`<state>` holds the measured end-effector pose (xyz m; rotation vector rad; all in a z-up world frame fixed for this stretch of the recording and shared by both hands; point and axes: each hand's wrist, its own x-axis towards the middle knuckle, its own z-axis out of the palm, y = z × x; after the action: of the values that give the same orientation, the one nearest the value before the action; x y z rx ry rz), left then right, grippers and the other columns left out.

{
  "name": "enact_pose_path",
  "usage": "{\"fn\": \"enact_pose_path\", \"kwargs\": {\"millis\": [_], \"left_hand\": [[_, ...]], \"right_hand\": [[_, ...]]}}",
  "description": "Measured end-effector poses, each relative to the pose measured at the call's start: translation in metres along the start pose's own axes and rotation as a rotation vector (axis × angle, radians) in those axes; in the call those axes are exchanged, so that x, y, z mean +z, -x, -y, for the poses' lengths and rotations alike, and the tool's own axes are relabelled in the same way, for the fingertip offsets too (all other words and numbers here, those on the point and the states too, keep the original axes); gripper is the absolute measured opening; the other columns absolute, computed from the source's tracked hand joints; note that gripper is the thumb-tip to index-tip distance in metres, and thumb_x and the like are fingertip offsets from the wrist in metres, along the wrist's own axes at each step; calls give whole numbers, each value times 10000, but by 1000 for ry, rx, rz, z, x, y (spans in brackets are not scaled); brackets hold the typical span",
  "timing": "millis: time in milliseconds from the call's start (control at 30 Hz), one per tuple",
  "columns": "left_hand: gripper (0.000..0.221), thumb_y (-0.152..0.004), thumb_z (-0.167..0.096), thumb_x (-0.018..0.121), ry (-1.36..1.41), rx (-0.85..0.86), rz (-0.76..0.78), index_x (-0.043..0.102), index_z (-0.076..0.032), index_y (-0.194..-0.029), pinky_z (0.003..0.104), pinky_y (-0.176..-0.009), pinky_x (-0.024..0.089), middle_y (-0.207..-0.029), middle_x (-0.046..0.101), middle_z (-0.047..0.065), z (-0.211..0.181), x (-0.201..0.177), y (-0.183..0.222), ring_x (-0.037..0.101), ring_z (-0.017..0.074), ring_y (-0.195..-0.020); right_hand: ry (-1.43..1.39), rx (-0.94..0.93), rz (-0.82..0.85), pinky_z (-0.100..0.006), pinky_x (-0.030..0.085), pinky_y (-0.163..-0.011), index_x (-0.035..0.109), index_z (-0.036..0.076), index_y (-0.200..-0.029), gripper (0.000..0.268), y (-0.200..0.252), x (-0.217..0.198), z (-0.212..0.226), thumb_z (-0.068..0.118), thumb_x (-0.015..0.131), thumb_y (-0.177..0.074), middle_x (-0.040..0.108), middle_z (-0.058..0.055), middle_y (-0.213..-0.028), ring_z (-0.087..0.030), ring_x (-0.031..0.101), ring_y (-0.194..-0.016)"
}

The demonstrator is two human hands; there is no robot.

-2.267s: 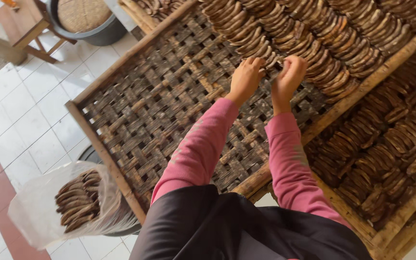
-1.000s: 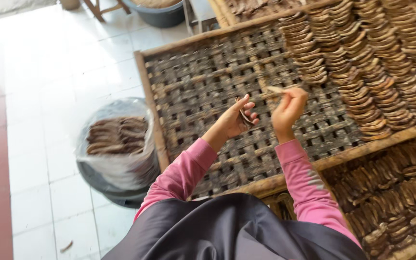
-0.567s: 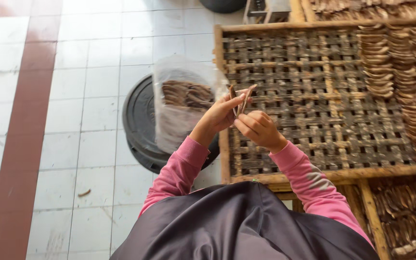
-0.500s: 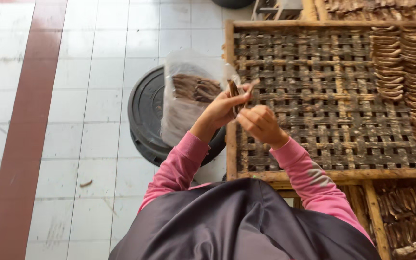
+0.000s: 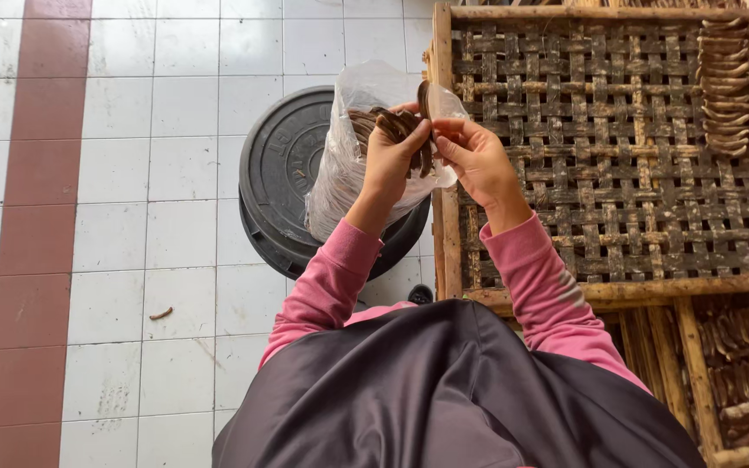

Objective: The person picks up dried banana slices from a woven bamboo rack and places them into a clear plastic bag.

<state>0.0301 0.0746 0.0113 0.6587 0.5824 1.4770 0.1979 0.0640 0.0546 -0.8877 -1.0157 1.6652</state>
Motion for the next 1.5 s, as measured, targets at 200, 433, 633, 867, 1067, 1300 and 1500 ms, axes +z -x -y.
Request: {"fn": "enact_pose_path", "kwargs": {"millis": [200,433,633,867,1067,1300,1500], "left_hand": [[312,-935,-75,759,-12,54,-163,651,-14,-1221,267,-664,572,-939,703,59,6,3,-16,684,125,-773],[240,-929,-16,793,127,63,-185,643,-18,-1117,278,-759,557,-1000,688,28,14,-5,-23,662,113,-879],[259,-907,-17,765,86,36,-201,649,-46,-1137,263,-781,564,-991,698,20,13,-23,-31,670,109,-886],[551,-969,-143,688,-52,-147,-421,419,-44,-1440,336,-893,521,-1260,571,111,7,-50,-15,591,161,-1066],[752,-913,-30,643,-10,-203,-482,228,-135,-1532,382,-935,491,-1360,398,115,12,-54,18,491,202,-1151],[666,-934,5,603,95,-207,-481,298,-136,-1508,383,-951,473,-1310,448,68,9,-51,11,510,182,-1142],[458,-1000,5,538,208,-213,-451,471,-114,-1437,371,-975,467,-1263,482,15,22,-58,14,555,171,-1153]], "right_hand": [[87,34,-43,-226,542,-826,658,-54,-1275,300,-15,-8,-20,89,685,-1012,742,-65,-1067,-112,666,-914],[210,-23,-13,-236,563,-797,600,35,-1136,142,-29,4,-31,38,678,-1017,693,-37,-1005,-92,662,-876],[223,-40,-96,-212,545,-721,607,19,-1152,147,-46,23,-31,39,668,-1019,691,-50,-987,-78,651,-827],[380,11,-145,-230,575,-746,674,-10,-1120,164,-68,15,-32,-9,704,-958,727,-74,-954,-114,687,-818],[902,138,-69,-286,579,-723,677,-1,-1103,193,-87,-9,-71,21,717,-916,734,-93,-929,-151,707,-809],[1231,34,29,-427,541,-753,634,-24,-999,251,-103,-32,-108,22,788,-807,703,-183,-914,-337,692,-871],[1489,101,17,-486,536,-779,638,13,-954,254,-91,-47,-118,52,816,-777,707,-226,-926,-425,682,-928]]}}
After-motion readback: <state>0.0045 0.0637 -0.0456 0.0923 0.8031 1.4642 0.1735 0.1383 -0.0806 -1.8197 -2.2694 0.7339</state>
